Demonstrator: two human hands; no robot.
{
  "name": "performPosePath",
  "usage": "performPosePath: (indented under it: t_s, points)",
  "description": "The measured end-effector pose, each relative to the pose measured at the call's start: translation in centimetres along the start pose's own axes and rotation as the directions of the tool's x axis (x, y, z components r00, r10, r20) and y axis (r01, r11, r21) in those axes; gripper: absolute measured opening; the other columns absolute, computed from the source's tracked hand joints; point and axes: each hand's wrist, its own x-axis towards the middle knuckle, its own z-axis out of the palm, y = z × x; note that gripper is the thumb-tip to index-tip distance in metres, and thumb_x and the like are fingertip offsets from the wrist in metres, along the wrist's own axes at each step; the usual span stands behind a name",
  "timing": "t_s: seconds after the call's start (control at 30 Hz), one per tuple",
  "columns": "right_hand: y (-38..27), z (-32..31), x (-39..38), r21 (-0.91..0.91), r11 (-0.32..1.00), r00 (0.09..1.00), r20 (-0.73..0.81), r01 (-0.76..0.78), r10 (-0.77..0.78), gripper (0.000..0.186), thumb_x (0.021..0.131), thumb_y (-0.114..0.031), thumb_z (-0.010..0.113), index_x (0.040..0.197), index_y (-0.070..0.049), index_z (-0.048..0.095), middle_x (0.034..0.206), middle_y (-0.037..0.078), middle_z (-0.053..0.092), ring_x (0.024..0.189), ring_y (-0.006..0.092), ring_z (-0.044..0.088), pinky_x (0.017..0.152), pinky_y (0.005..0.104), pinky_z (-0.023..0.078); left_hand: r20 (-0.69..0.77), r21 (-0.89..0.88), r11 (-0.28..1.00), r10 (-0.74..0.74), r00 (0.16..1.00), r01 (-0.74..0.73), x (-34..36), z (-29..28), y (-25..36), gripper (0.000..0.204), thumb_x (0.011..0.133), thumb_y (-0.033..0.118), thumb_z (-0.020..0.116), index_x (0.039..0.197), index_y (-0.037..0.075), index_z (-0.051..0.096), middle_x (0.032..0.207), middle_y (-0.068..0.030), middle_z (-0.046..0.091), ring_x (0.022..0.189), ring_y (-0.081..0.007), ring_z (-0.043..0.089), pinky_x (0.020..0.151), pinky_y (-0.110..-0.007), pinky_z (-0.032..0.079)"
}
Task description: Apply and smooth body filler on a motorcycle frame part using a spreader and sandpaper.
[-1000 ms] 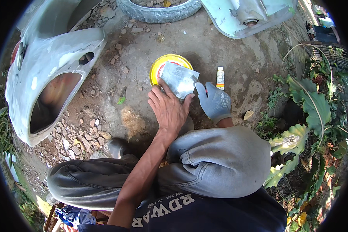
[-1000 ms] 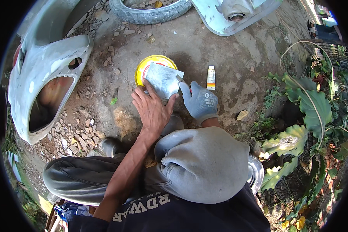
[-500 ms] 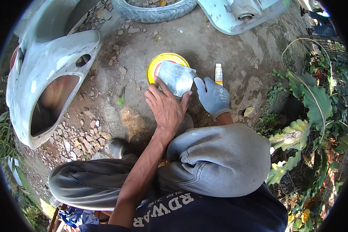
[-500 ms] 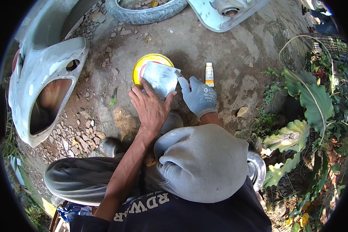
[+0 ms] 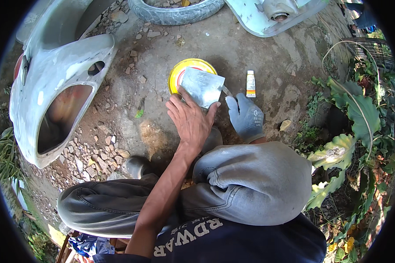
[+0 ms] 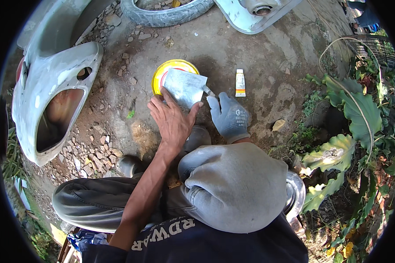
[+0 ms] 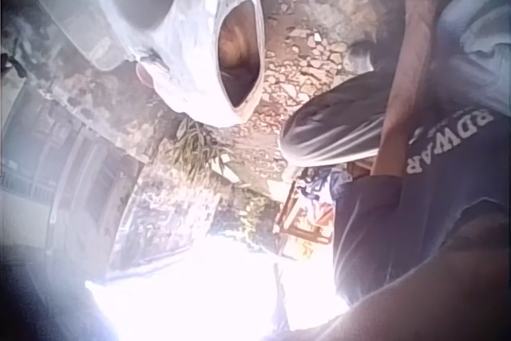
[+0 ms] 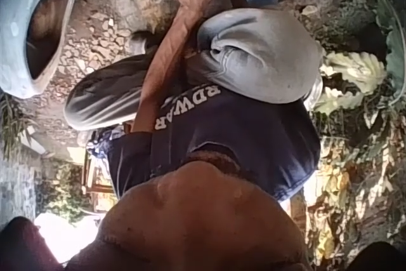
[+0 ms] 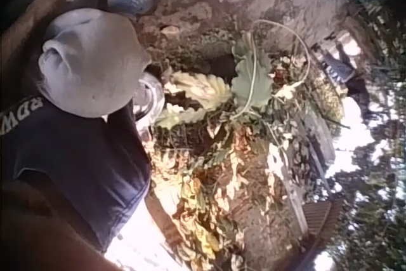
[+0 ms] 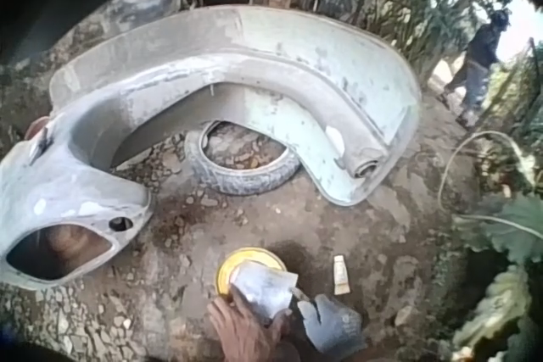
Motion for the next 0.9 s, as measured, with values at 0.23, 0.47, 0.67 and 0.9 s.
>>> performPosePath:
  t_s: [0.23, 0.47, 0.67, 0.9]
  points:
    - [0.0, 0.2, 2.3, -0.107, 0.99, 0.99, 0.117, 0.094, -0.081, 0.05, 0.109, -0.053, 0.055, 0.093, -0.007, 0.065, 0.084, 0.024, 0.073, 0.079, 0.047, 0.073, 0.071, 0.0595, 0.056, 0.0, -0.03, 0.999, -0.019, 1.0, 0.019, 0.1, -0.3, 0.0, 0.126, 0.08, 0.063, 0.088, 0.154, -0.023, 0.034, 0.125, -0.0285, 0.044, 0.119, -0.0428, 0.045, 0.105, -0.054, 0.04]
    - [0.8, 0.2, 2.8, -0.155, 0.978, 0.983, 0.141, 0.14, -0.118, 0.052, 0.108, -0.055, 0.055, 0.097, -0.007, 0.068, 0.086, 0.024, 0.074, 0.079, 0.0456, 0.074, 0.072, 0.0574, 0.058, -0.009, -0.001, 1.0, -0.014, 1.0, 0.014, 0.1, -0.2, 0.0, 0.125, 0.077, 0.063, 0.09, 0.154, -0.019, 0.037, 0.124, -0.0269, 0.046, 0.119, -0.0419, 0.045, 0.105, -0.054, 0.039]
    - [-0.1, 0.5, 2.1, -0.182, 0.976, 0.979, 0.183, 0.118, -0.084, 0.05, 0.109, -0.054, 0.053, 0.097, -0.008, 0.067, 0.087, 0.023, 0.074, 0.084, 0.0452, 0.074, 0.076, 0.0563, 0.057, -0.015, 0.008, 1.0, -0.009, 1.0, 0.009, 0.4, -0.2, -0.2, 0.126, 0.075, 0.067, 0.09, 0.154, -0.017, 0.039, 0.123, -0.0253, 0.047, 0.117, -0.04, 0.046, 0.102, -0.052, 0.04]
    - [3.0, 0.5, 3.5, 0.042, 0.997, 0.995, -0.075, -0.057, 0.06, 0.043, 0.112, -0.044, 0.054, 0.111, -0.007, 0.076, 0.083, 0.02, 0.074, 0.075, 0.0377, 0.073, 0.07, 0.0499, 0.058, -0.013, 0.031, 0.999, 0.006, 1.0, -0.005, 1.1, -0.7, -0.4, 0.128, 0.07, 0.064, 0.094, 0.155, -0.015, 0.039, 0.123, -0.025, 0.048, 0.115, -0.0393, 0.046, 0.101, -0.052, 0.04]
